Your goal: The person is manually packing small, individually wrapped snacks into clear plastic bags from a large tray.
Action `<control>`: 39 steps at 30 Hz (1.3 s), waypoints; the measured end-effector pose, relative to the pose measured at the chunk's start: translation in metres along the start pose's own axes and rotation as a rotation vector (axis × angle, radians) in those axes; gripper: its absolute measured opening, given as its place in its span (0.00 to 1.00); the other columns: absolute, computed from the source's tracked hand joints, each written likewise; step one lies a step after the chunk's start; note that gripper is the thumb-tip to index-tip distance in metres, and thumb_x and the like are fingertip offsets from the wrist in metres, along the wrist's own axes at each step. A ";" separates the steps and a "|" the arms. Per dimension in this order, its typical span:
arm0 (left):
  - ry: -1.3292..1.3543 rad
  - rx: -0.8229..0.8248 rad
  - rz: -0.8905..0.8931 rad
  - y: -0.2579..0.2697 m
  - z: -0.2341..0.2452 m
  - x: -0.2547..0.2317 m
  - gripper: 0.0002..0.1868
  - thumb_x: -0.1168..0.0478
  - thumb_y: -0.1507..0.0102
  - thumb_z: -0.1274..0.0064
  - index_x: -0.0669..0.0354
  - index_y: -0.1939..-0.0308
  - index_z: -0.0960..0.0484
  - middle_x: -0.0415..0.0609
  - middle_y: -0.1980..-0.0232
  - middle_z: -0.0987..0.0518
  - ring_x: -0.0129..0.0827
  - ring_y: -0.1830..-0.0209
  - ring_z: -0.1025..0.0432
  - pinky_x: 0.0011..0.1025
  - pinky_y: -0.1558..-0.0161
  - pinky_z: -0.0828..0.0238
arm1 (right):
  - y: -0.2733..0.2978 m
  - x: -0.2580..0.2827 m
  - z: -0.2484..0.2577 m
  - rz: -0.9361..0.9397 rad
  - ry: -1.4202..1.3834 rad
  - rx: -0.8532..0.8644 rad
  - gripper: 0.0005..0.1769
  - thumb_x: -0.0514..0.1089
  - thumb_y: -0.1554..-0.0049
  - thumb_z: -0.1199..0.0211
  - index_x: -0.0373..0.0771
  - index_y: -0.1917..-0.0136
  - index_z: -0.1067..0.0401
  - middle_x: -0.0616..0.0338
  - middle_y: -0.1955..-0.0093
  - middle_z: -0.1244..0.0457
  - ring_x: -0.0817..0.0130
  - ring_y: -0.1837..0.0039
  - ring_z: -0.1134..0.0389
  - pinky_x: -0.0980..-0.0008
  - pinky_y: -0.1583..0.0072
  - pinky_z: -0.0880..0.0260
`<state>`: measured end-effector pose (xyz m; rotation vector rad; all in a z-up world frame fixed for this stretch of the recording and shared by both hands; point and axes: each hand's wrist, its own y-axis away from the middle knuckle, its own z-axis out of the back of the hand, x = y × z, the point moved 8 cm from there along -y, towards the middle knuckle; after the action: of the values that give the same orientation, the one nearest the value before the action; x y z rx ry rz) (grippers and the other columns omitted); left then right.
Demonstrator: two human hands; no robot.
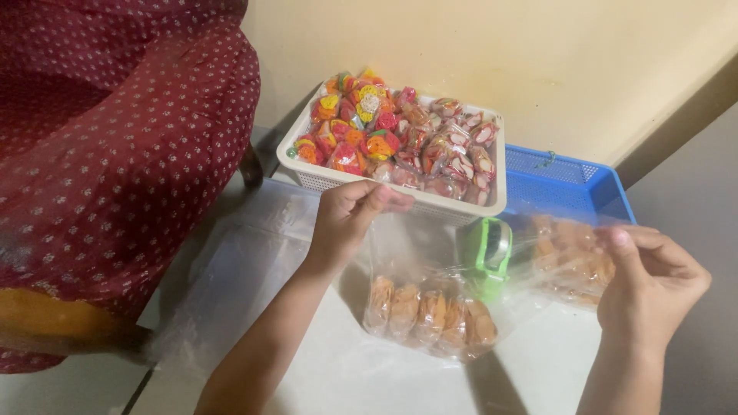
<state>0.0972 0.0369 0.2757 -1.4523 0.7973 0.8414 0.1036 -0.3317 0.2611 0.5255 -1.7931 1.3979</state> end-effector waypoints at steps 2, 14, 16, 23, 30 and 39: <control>0.027 0.010 0.018 0.000 0.000 -0.001 0.28 0.44 0.32 0.58 0.65 0.52 0.15 0.57 0.52 0.14 0.41 0.48 0.17 0.35 0.41 0.21 | -0.004 0.000 0.003 -0.004 -0.052 0.021 0.06 0.43 0.33 0.32 0.40 0.49 0.26 0.59 0.54 0.32 0.74 0.52 0.30 0.76 0.43 0.28; 0.158 0.283 0.181 0.096 0.024 0.168 0.66 0.19 0.52 0.44 0.52 0.22 0.49 0.53 0.20 0.40 0.45 0.18 0.47 0.50 0.23 0.53 | 0.006 0.025 0.016 0.187 0.155 -0.048 0.09 0.41 0.25 0.35 0.35 0.37 0.29 0.54 0.40 0.36 0.65 0.42 0.32 0.71 0.38 0.26; 0.133 0.334 0.276 0.121 0.016 0.210 0.73 0.17 0.59 0.41 0.52 0.21 0.51 0.54 0.19 0.42 0.47 0.18 0.49 0.50 0.24 0.53 | 0.009 0.059 -0.008 0.319 0.243 -0.009 0.08 0.36 0.22 0.36 0.30 0.35 0.31 0.49 0.37 0.39 0.60 0.36 0.35 0.67 0.33 0.31; 0.413 0.293 0.353 0.138 -0.014 0.258 0.61 0.45 0.53 0.25 0.55 0.23 0.43 0.48 0.24 0.36 0.34 0.24 0.41 0.34 0.26 0.44 | 0.032 0.140 -0.163 0.877 0.763 0.296 0.20 0.56 0.35 0.36 0.37 0.45 0.22 0.53 0.44 0.30 0.56 0.41 0.33 0.52 0.34 0.49; 0.382 0.209 0.327 0.133 -0.017 0.250 0.43 0.50 0.48 0.28 0.57 0.31 0.27 0.43 0.33 0.24 0.26 0.34 0.31 0.24 0.36 0.36 | 0.047 0.129 -0.242 1.168 0.753 0.329 0.25 0.56 0.33 0.30 0.45 0.66 0.34 0.67 0.72 0.41 0.64 0.63 0.38 0.51 0.40 0.40; 0.371 0.167 0.312 0.133 -0.016 0.259 0.43 0.50 0.48 0.29 0.59 0.32 0.27 0.47 0.31 0.25 0.28 0.34 0.30 0.23 0.39 0.31 | 0.031 0.150 -0.216 0.949 0.764 0.393 0.15 0.54 0.32 0.43 0.43 0.55 0.26 0.63 0.58 0.33 0.61 0.53 0.33 0.51 0.32 0.49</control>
<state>0.1121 0.0156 -0.0147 -1.3702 1.3690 0.7222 0.0608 -0.0980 0.3772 -0.7249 -1.1163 2.1906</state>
